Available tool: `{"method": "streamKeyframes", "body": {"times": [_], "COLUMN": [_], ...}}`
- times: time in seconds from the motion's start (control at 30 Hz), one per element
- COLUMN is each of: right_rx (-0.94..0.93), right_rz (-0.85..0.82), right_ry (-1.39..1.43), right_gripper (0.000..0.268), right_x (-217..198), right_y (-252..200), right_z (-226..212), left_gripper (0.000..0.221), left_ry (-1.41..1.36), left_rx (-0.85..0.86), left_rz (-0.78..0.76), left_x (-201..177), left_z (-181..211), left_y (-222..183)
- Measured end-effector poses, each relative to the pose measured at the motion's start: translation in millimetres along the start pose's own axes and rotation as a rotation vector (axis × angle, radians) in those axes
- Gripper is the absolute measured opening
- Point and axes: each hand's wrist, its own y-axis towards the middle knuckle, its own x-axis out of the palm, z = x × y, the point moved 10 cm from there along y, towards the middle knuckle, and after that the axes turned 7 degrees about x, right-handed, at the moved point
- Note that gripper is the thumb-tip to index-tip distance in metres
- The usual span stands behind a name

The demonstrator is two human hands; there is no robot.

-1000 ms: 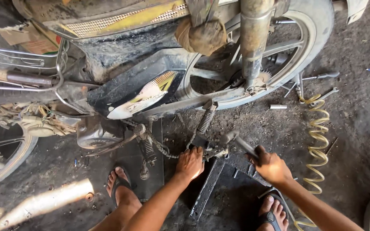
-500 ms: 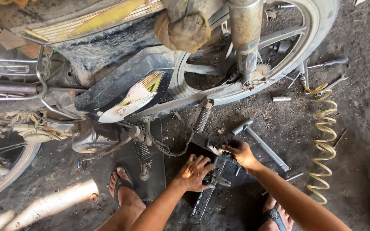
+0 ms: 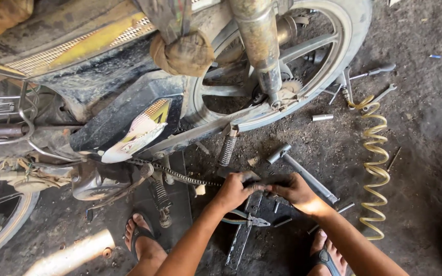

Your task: The person works on a motorcycle drive chain laid over a metal chain-breaking tool on the ground. They position the chain in the tool, use a hammer to drive the tool's pin, adjust the chain and tool by hand, and use pliers on the chain links while working on the chain.

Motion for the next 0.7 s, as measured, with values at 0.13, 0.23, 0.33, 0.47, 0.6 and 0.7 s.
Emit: {"method": "streamKeyframes", "body": {"times": [0.13, 0.23, 0.33, 0.47, 0.6, 0.7], "right_rx": [0.112, 0.128, 0.162, 0.433, 0.379, 0.152], "right_rz": [0.148, 0.208, 0.243, 0.245, 0.203, 0.216], "right_ry": [0.101, 0.126, 0.006, -0.273, -0.405, -0.470], "right_gripper": [0.022, 0.020, 0.019, 0.024, 0.027, 0.027], "right_x": [-4, -15, -12, 4, 9, 13], "right_y": [5, 15, 12, -7, -9, -12], "right_z": [56, 146, 168, 134, 114, 46], "left_gripper": [0.035, 0.035, 0.037, 0.057, 0.051, 0.041], "left_ry": [0.031, 0.246, 0.438, 0.539, 0.616, 0.601], "left_rx": [-0.186, -0.387, -0.564, -0.521, -0.468, -0.270], "left_rz": [0.133, 0.087, -0.029, -0.034, -0.093, -0.124], "left_x": [-21, -35, -14, 20, 12, 8], "left_z": [-67, -105, -171, -231, -194, -146], "left_y": [-19, -41, -76, -83, -74, -60]}}
